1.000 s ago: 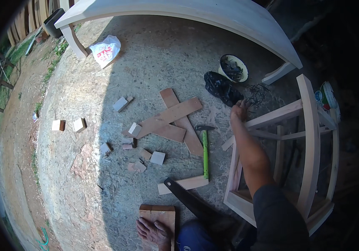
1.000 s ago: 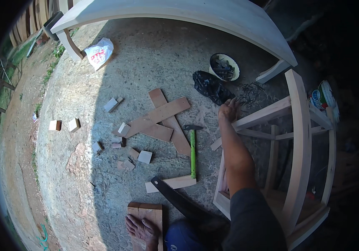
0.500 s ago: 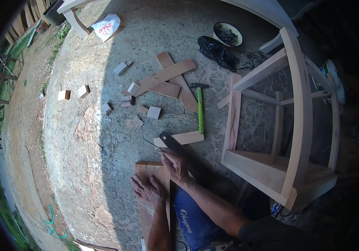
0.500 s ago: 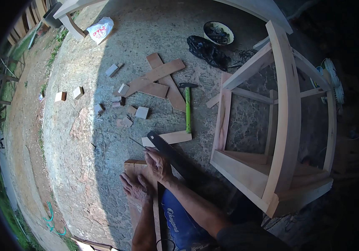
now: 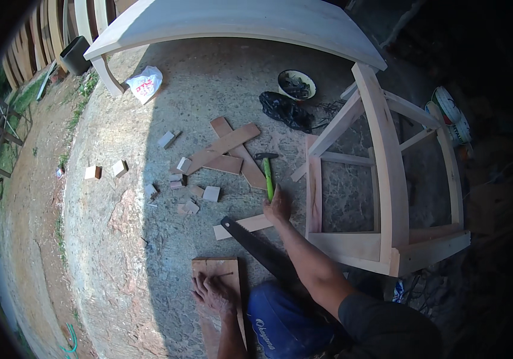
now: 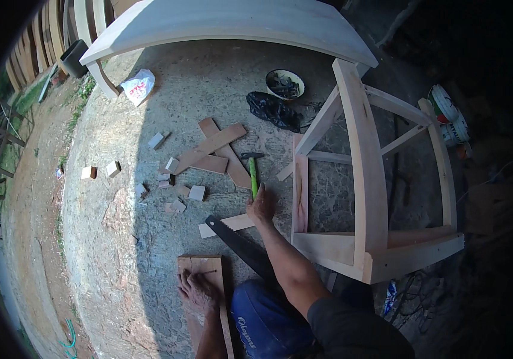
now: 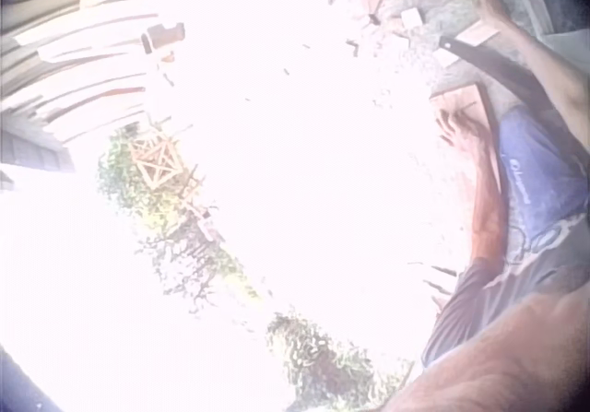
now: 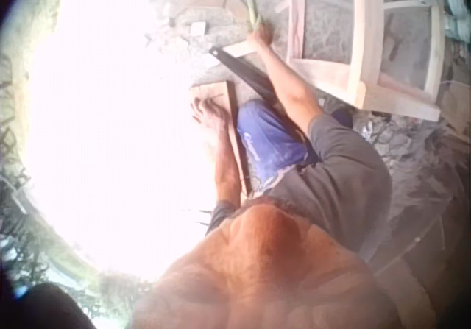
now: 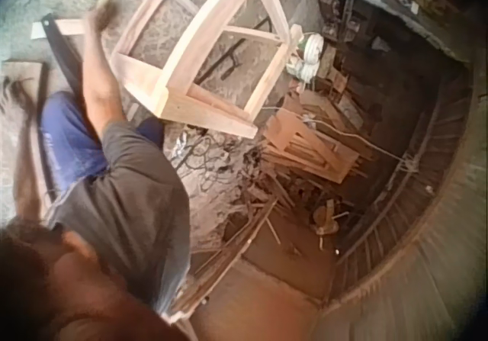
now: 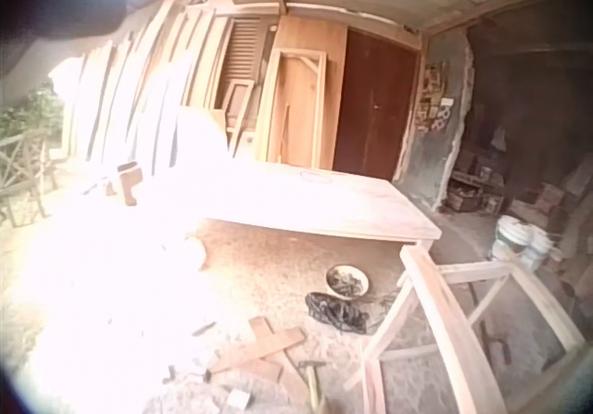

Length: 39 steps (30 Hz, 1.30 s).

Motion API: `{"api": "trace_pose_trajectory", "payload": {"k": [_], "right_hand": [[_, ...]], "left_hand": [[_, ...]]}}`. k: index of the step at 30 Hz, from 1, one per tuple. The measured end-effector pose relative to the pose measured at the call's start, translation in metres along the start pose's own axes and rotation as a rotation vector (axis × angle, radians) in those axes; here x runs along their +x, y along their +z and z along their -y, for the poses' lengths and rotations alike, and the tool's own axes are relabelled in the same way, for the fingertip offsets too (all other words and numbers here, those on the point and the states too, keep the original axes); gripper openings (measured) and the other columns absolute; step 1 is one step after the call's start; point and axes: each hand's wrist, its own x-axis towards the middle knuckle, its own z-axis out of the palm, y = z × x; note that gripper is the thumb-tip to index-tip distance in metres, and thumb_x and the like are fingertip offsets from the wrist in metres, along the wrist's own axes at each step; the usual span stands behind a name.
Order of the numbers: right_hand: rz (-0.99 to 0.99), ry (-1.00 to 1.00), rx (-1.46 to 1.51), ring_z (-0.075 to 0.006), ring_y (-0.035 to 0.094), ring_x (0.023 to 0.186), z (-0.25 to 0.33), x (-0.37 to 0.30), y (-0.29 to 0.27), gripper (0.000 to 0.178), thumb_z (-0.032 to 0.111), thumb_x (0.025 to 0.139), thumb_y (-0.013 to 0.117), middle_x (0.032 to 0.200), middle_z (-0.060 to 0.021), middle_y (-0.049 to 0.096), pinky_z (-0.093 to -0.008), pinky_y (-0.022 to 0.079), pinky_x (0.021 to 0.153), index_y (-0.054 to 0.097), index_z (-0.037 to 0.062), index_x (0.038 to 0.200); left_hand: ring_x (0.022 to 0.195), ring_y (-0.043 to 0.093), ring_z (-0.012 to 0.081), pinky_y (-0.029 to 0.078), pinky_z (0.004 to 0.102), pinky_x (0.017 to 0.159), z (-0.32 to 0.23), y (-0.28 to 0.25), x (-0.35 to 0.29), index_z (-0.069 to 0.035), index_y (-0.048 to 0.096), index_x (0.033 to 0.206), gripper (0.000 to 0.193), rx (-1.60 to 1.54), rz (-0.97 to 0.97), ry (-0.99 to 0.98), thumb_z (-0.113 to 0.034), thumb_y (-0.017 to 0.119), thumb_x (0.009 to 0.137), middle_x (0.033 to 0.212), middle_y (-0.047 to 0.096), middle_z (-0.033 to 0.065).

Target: The person assembles a wooden furniture frame by hammering nails into joints, measuring and marking wood pieces with a square and pencil, and fitting components together. They handle nails, a hammer, a square, and wooden planks throughout the process.

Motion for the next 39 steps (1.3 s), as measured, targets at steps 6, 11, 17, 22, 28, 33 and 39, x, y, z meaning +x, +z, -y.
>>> {"api": "trace_pose_trajectory", "payload": {"k": [6,11,17,22,28,33,39], "right_hand": [[0.204,0.296,0.242,-0.0455,0.066,0.096,0.025,0.008,-0.028,0.035,0.021,0.087,0.063,0.101,-0.0257,0.066,-0.0545,0.052,0.088,0.054,0.0006,0.114],[0.42,0.157,0.931,-0.0402,0.062,0.082,0.092,-0.131,-0.145,0.03,0.023,0.092,0.063,0.086,-0.021,0.057,-0.0506,0.047,0.071,0.049,0.001,0.108],[0.642,-0.597,1.129,-0.0107,0.059,0.075,0.059,-0.208,-0.323,0.031,0.019,0.104,0.058,0.09,-0.0076,0.059,-0.0288,0.049,0.067,0.051,-0.0018,0.126],[0.602,-0.615,1.141,-0.011,0.059,0.067,-0.036,-0.214,-0.448,0.033,0.021,0.107,0.051,0.086,-0.0056,0.061,-0.0285,0.051,0.062,0.049,0.0015,0.134],[0.226,-0.443,0.893,-0.0103,0.054,0.064,-0.122,-0.209,-0.538,0.034,0.017,0.105,0.048,0.075,-0.0032,0.055,-0.0285,0.045,0.059,0.05,-0.0025,0.133],[0.159,-0.347,0.961,-0.0048,0.045,0.056,-0.154,-0.211,-0.556,0.033,0.022,0.107,0.046,0.072,0.0014,0.048,-0.0221,0.039,0.05,0.051,-0.0019,0.129],[0.171,-0.248,1.093,-0.0031,0.042,0.053,-0.155,-0.21,-0.54,0.032,0.026,0.108,0.046,0.069,0.0031,0.045,-0.0195,0.037,0.047,0.053,-0.0012,0.121]], "left_hand": [[0.149,0.031,0.0359,0.013,0.06,0.12,-0.01,-0.009,-0.003,-0.008,0.06,0.119,0.029,-0.026,-0.006,0.05,-0.029,0.056,0.098,0.148,0.048,0.0145],[0.143,0.036,0.0344,0.017,0.0601,0.117,0.001,-0.008,-0.006,-0.005,0.061,0.108,0.024,-0.001,-0.025,0.041,-0.027,0.056,0.097,0.135,0.053,0.0171],[0.09,0.064,0.0416,0.048,0.0526,0.081,-0.047,-0.075,0.0,0.0,0.056,0.097,0.033,-0.279,0.259,-0.017,-0.03,0.065,0.087,0.09,0.062,0.0216],[0.086,0.066,0.0219,0.049,0.0378,0.077,-0.18,-0.156,-0.021,-0.006,0.064,0.122,0.028,-0.757,0.284,0.361,-0.008,0.054,0.096,0.091,0.066,0.0091],[0.084,0.069,0.0235,0.051,0.0372,0.075,-0.294,-0.243,-0.049,-0.007,0.07,0.108,0.017,-0.547,0.268,0.755,-0.015,0.06,0.097,0.092,0.071,0.0097],[0.077,0.068,0.0222,0.051,0.0359,0.071,-0.308,-0.249,-0.038,-0.004,0.07,0.105,0.014,-0.608,0.317,0.773,-0.013,0.063,0.097,0.087,0.069,0.011],[0.077,0.063,0.0123,0.051,0.031,0.071,-0.31,-0.244,-0.034,0.0,0.07,0.103,0.014,-0.829,0.598,0.674,-0.012,0.065,0.098,0.087,0.07,0.0063]]}}
